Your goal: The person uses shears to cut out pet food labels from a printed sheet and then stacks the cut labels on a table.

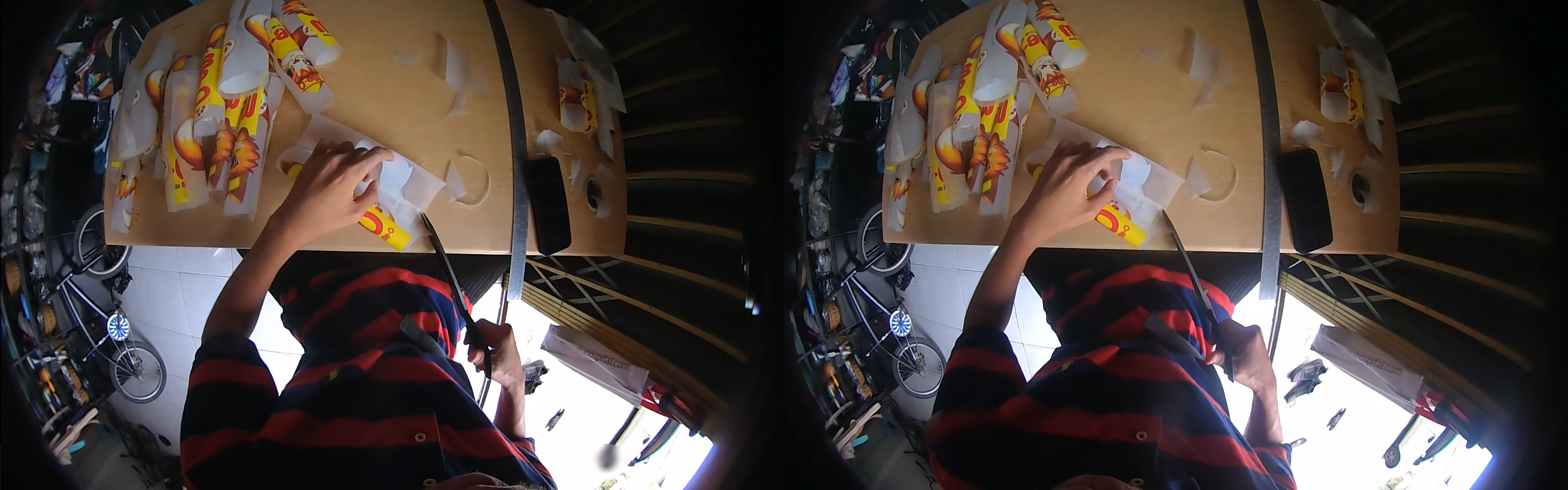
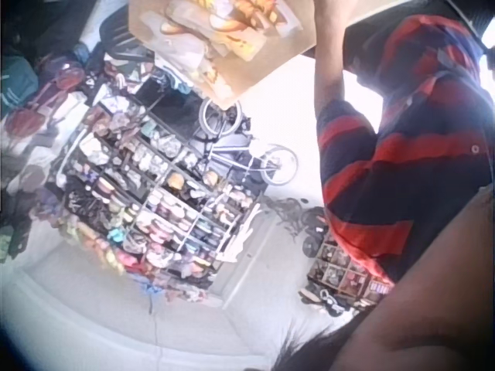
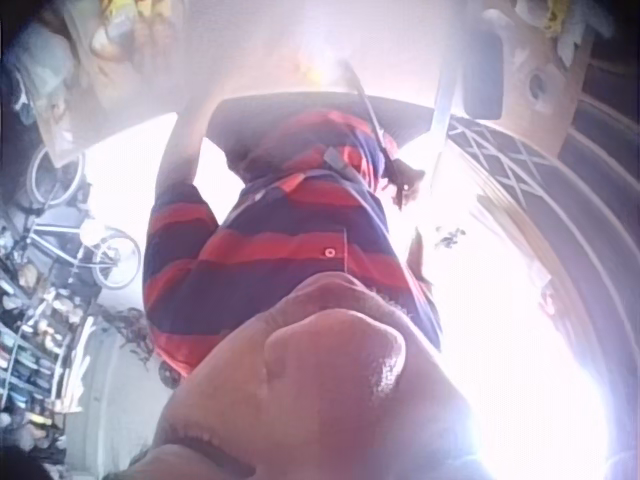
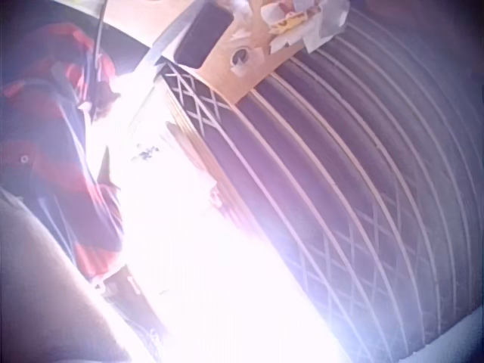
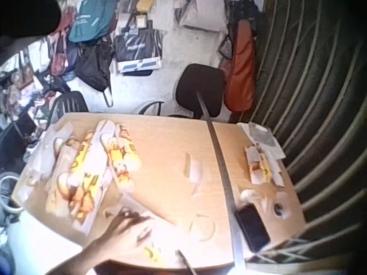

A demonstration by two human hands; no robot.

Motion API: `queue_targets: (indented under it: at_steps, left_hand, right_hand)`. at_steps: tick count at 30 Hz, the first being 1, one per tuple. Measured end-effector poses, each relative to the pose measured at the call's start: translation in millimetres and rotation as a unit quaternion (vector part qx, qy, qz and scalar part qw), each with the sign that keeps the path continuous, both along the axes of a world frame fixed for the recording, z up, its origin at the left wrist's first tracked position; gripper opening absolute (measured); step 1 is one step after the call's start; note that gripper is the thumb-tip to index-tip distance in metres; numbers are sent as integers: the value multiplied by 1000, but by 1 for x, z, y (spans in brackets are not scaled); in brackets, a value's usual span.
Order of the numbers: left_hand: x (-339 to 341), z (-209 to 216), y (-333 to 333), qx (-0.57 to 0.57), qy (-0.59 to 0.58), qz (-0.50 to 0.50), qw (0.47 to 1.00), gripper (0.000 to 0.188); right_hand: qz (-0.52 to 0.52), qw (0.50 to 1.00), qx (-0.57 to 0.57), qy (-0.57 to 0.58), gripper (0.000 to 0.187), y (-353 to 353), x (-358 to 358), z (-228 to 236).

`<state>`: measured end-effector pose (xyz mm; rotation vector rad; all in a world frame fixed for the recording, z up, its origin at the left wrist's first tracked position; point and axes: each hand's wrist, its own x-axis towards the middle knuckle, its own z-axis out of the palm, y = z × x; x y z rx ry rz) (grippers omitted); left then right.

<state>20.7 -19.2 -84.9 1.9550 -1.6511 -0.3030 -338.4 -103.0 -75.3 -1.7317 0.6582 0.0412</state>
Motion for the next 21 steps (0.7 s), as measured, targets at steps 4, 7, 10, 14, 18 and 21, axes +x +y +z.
queue_targets:
  at_steps: [4, 7, 10, 14, 18, 21]
  left_hand:
    - [5, 5, -2, 64, -21, -85, 994, 48]
    - [13, -6, -14, 21, -51, -129, 990, 46]
    - [19, -14, -30, -13, -46, -147, 988, 41]
    - [24, -14, -47, 38, -42, -166, 984, 36]
    - [27, -20, -53, -5, -40, -185, 982, 36]
    - [26, -27, -50, -64, -60, -176, 980, 36]
  right_hand:
    - [-19, 999, 12, 28, 75, 2, 5, 4]
    - [-19, 999, 18, 31, 78, 1, 13, 9]
    - [-22, 999, 33, 27, 79, 0, 13, 6]
    - [-40, 998, 35, 31, 82, 6, 24, 5]
    - [-48, 997, 48, 45, 85, 15, 36, 6]
    - [-57, 993, 78, 61, 85, 19, 47, 6]
